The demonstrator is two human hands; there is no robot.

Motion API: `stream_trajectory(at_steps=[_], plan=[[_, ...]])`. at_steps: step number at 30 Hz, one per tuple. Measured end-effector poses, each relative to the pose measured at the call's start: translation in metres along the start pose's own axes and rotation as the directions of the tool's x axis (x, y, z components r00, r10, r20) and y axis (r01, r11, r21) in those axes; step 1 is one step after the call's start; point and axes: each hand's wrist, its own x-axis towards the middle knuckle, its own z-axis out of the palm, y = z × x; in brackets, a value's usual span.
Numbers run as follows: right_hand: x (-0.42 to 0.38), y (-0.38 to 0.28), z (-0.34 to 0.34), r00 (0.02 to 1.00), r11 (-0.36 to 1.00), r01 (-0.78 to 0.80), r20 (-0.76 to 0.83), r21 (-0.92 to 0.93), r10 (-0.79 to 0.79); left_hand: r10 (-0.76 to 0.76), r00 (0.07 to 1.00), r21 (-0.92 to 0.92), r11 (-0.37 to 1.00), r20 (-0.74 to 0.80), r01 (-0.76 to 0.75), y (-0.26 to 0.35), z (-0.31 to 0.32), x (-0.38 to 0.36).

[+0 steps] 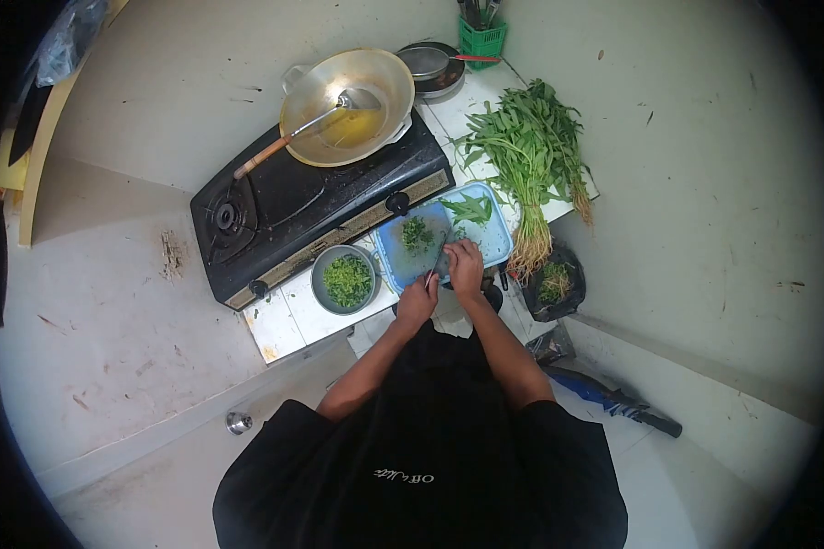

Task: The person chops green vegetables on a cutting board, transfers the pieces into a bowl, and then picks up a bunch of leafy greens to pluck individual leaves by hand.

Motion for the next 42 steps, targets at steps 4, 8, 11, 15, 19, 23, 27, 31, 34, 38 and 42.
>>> stream_trajectory(at_steps=[4, 8, 11, 15, 19, 23, 27, 31, 34, 38, 42], plan=[[-0.001, -0.001, 0.002, 0.999, 1.000, -0.009, -0.038, 0.008, 0.009, -0.042, 0.998, 0.017, 0.999, 0.045, 0.041, -0.009, -0.001, -0.017], [-0.003, -0.005, 0.000, 0.999, 1.000, -0.026, -0.040, 0.002, 0.026, -0.097, 0.993, 0.038, 0.995, 0.070, 0.095, -0.015, -0.013, -0.029], [-0.006, -0.001, 0.004, 0.999, 1.000, -0.019, -0.050, -0.010, 0.018, -0.101, 0.993, -0.010, 0.995, 0.059, 0.102, -0.023, -0.015, -0.022], [-0.007, -0.004, -0.001, 0.999, 1.000, 0.015, -0.046, -0.027, -0.016, -0.052, 0.995, -0.090, 0.994, 0.090, 0.060, -0.022, -0.016, -0.019], [-0.007, 0.000, -0.001, 0.999, 0.995, 0.037, -0.017, -0.088, -0.038, -0.014, 0.994, -0.066, 0.998, 0.111, 0.021, -0.011, -0.015, -0.020], [-0.009, 0.005, 0.003, 0.998, 0.994, 0.052, -0.025, -0.095, -0.054, -0.064, 0.989, -0.021, 0.998, 0.136, 0.067, -0.010, -0.006, -0.012], [-0.009, -0.001, -0.001, 0.997, 0.995, 0.059, -0.035, -0.077, -0.061, -0.019, 0.996, -0.052, 0.998, 0.084, 0.024, -0.003, 0.001, 0.003], [-0.011, 0.001, -0.002, 0.995, 0.988, 0.096, 0.001, -0.124, -0.097, -0.044, 0.997, -0.012, 0.999, 0.066, 0.045, 0.004, -0.002, 0.000], [-0.014, -0.001, -0.004, 0.993, 0.977, 0.120, -0.003, -0.174, -0.122, -0.047, 0.996, 0.012, 0.999, 0.077, 0.046, -0.006, -0.004, -0.018], [-0.018, 0.000, -0.005, 0.993, 0.976, 0.115, 0.004, -0.185, -0.116, -0.056, 0.996, 0.059, 0.997, 0.067, 0.052, -0.017, -0.009, -0.028], [-0.020, -0.001, -0.008, 0.994, 0.972, 0.111, 0.033, -0.207, -0.107, -0.060, 0.997, -0.006, 0.998, 0.047, 0.061, -0.012, -0.010, -0.012]])
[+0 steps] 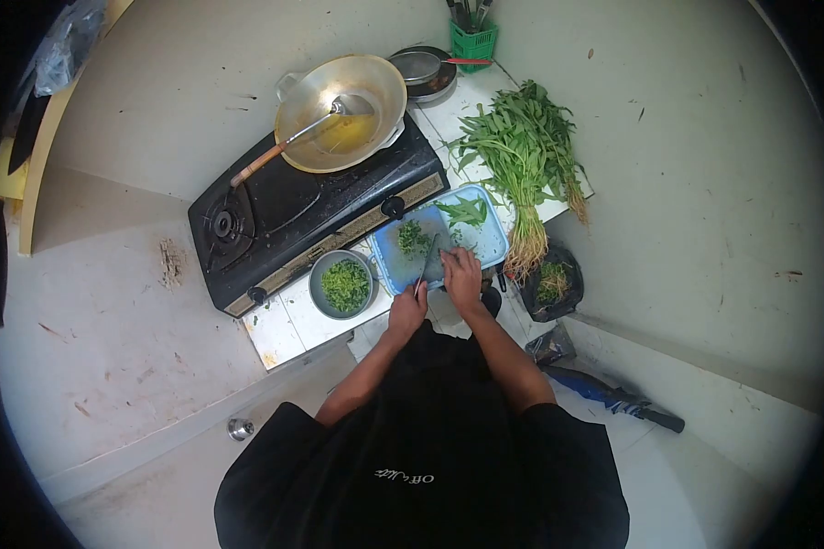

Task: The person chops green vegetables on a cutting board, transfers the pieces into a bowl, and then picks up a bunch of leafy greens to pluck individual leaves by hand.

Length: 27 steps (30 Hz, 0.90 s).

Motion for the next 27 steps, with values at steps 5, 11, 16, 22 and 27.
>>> stream_trajectory(at_steps=[5, 11, 16, 22, 27], plan=[[0.000, -0.006, -0.009, 1.000, 0.999, 0.030, 0.010, -0.022, -0.030, 0.011, 0.998, -0.043, 0.999, 0.067, -0.008, 0.009, -0.003, -0.001], [-0.001, -0.004, -0.008, 0.999, 0.999, 0.028, 0.021, -0.031, -0.028, 0.051, 0.998, -0.054, 0.997, 0.039, -0.049, 0.002, 0.015, 0.000], [-0.002, -0.002, -0.003, 0.999, 1.000, 0.015, 0.031, -0.027, -0.014, 0.028, 0.999, -0.024, 0.999, 0.044, -0.027, 0.010, 0.017, 0.014], [-0.003, 0.000, -0.005, 0.999, 1.000, -0.004, 0.043, -0.004, 0.004, 0.053, 0.999, 0.029, 0.998, 0.010, -0.053, -0.004, 0.011, -0.013], [-0.006, 0.001, -0.005, 0.999, 1.000, -0.006, 0.032, 0.018, 0.006, -0.005, 0.999, 0.035, 0.999, 0.035, 0.004, -0.001, 0.005, -0.007]])
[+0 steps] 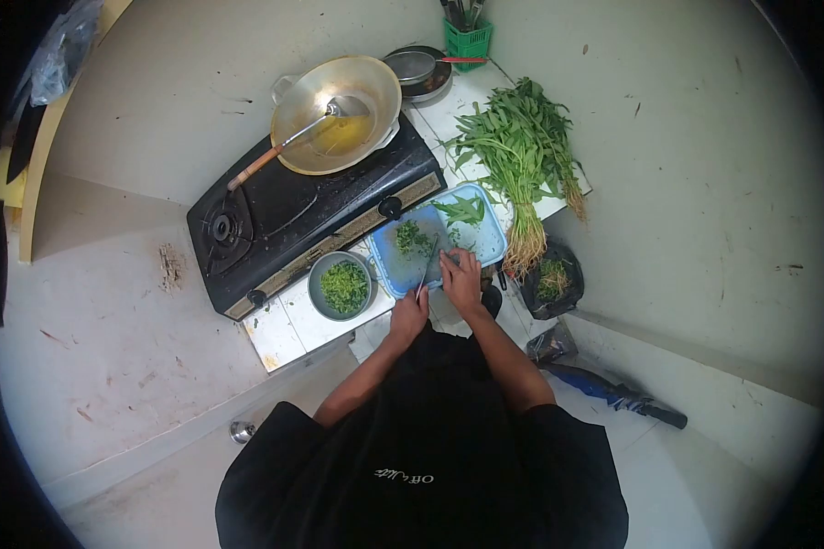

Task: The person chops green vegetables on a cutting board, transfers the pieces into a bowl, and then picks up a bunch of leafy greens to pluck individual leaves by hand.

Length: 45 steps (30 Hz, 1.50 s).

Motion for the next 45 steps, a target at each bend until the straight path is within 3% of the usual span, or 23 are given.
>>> stream_trajectory(at_steps=[5, 8, 14, 18, 23, 29, 36, 39, 45], plan=[[-0.001, 0.004, -0.001, 0.999, 0.999, 0.004, 0.032, 0.038, -0.005, 0.055, 0.998, -0.155, 0.986, -0.006, -0.055, 0.003, 0.004, 0.009], [-0.002, 0.005, -0.001, 0.999, 0.999, 0.006, 0.043, 0.036, -0.007, -0.001, 0.997, -0.105, 0.994, 0.083, 0.010, 0.001, 0.008, 0.009], [-0.003, 0.001, -0.003, 0.999, 0.999, -0.009, 0.045, 0.049, 0.006, 0.057, 0.997, -0.184, 0.982, 0.052, -0.046, 0.001, 0.014, 0.011], [-0.005, 0.002, -0.003, 0.998, 0.998, -0.020, 0.068, 0.055, 0.016, 0.094, 0.996, -0.136, 0.986, -0.005, -0.094, 0.006, 0.021, 0.019], [-0.002, 0.012, 0.013, 0.997, 0.992, -0.072, -0.024, 0.099, 0.075, 0.051, 0.999, -0.089, 0.995, -0.019, -0.052, 0.004, 0.015, 0.008], [0.014, 0.005, 0.007, 0.988, 0.973, -0.147, -0.028, 0.180, 0.154, -0.011, 0.999, -0.075, 0.997, 0.033, 0.013, -0.001, 0.001, 0.001], [0.012, 0.012, 0.008, 0.995, 0.976, -0.088, -0.028, 0.201, 0.095, 0.035, 0.998, -0.148, 0.989, 0.049, -0.027, 0.003, -0.006, -0.001], [0.012, 0.012, 0.007, 0.993, 0.978, -0.114, -0.013, 0.175, 0.118, 0.092, 0.994, -0.100, 0.991, 0.061, -0.086, -0.001, 0.004, 0.002], [0.013, 0.015, 0.010, 0.990, 0.981, -0.138, 0.028, 0.134, 0.135, 0.034, 0.999, -0.016, 0.999, 0.008, -0.034, 0.018, 0.007, 0.015]])
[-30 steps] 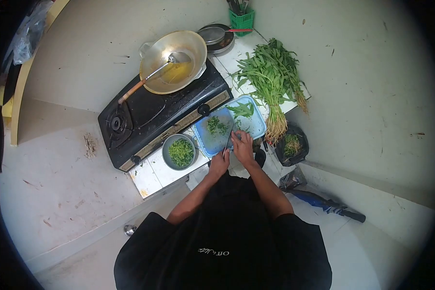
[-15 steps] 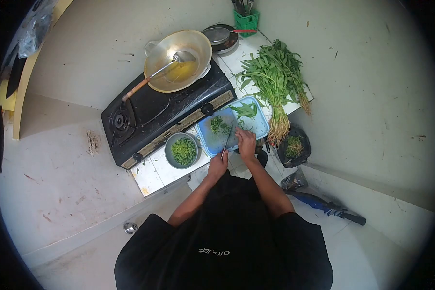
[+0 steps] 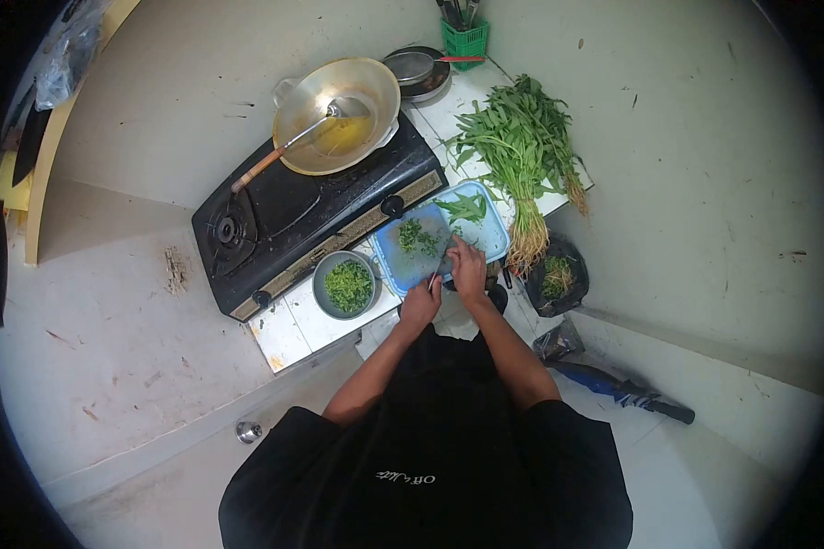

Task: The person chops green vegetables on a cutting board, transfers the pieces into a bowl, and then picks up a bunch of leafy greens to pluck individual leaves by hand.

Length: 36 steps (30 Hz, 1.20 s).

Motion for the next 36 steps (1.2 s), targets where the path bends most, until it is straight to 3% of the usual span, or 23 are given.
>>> stream_trajectory(at_steps=[6, 9, 11, 15, 17, 20, 22, 24, 28, 30, 31, 36], plan=[[0.000, -0.009, 0.000, 0.996, 0.995, -0.070, -0.051, 0.071, 0.074, 0.047, 0.998, -0.018, 0.999, -0.045, -0.048, -0.008, 0.005, -0.004], [0.002, -0.016, 0.008, 0.997, 0.996, -0.051, -0.047, 0.079, 0.055, -0.003, 1.000, -0.025, 1.000, -0.026, 0.002, -0.023, -0.002, -0.003], [0.010, -0.025, 0.013, 0.994, 0.985, 0.096, -0.062, 0.140, -0.088, -0.061, 0.996, -0.073, 0.996, -0.058, 0.057, -0.029, -0.012, 0.006], [0.025, -0.038, 0.006, 0.984, 0.981, 0.180, -0.021, 0.074, -0.179, -0.086, 0.996, -0.123, 0.989, -0.034, 0.081, -0.016, -0.043, 0.012], [0.031, -0.033, 0.005, 0.997, 0.981, 0.075, -0.018, 0.181, -0.073, -0.070, 0.997, -0.133, 0.989, -0.035, 0.064, -0.012, -0.048, 0.009], [0.047, -0.030, -0.005, 0.988, 0.985, 0.071, -0.143, 0.154, -0.049, -0.032, 0.999, -0.132, 0.991, -0.017, 0.029, -0.011, -0.046, 0.002], [0.059, -0.019, -0.008, 0.989, 0.992, 0.006, -0.146, 0.126, 0.013, -0.009, 1.000, -0.126, 0.992, -0.005, 0.008, -0.014, -0.034, 0.000], [0.074, -0.005, -0.008, 0.970, 0.991, -0.067, -0.241, -0.117, 0.037, 0.079, 0.997, -0.117, 0.990, 0.028, -0.075, -0.022, -0.020, 0.002], [0.096, 0.017, -0.007, 0.975, 0.972, -0.121, -0.209, -0.200, 0.079, -0.001, 1.000, -0.091, 0.996, -0.029, -0.002, -0.022, -0.021, 0.004], [0.102, 0.025, -0.008, 0.979, 0.916, -0.194, -0.009, -0.350, 0.204, -0.041, 0.999, -0.102, 0.994, -0.020, 0.038, -0.022, -0.029, 0.003], [0.103, 0.025, -0.009, 0.980, 0.910, -0.187, -0.006, -0.370, 0.199, -0.060, 0.998, -0.105, 0.993, -0.012, 0.058, -0.025, -0.031, 0.003], [0.105, 0.031, -0.010, 0.973, 0.944, -0.232, -0.073, -0.236, 0.221, -0.089, 0.996, -0.102, 0.991, 0.006, 0.089, -0.039, -0.041, -0.002]])
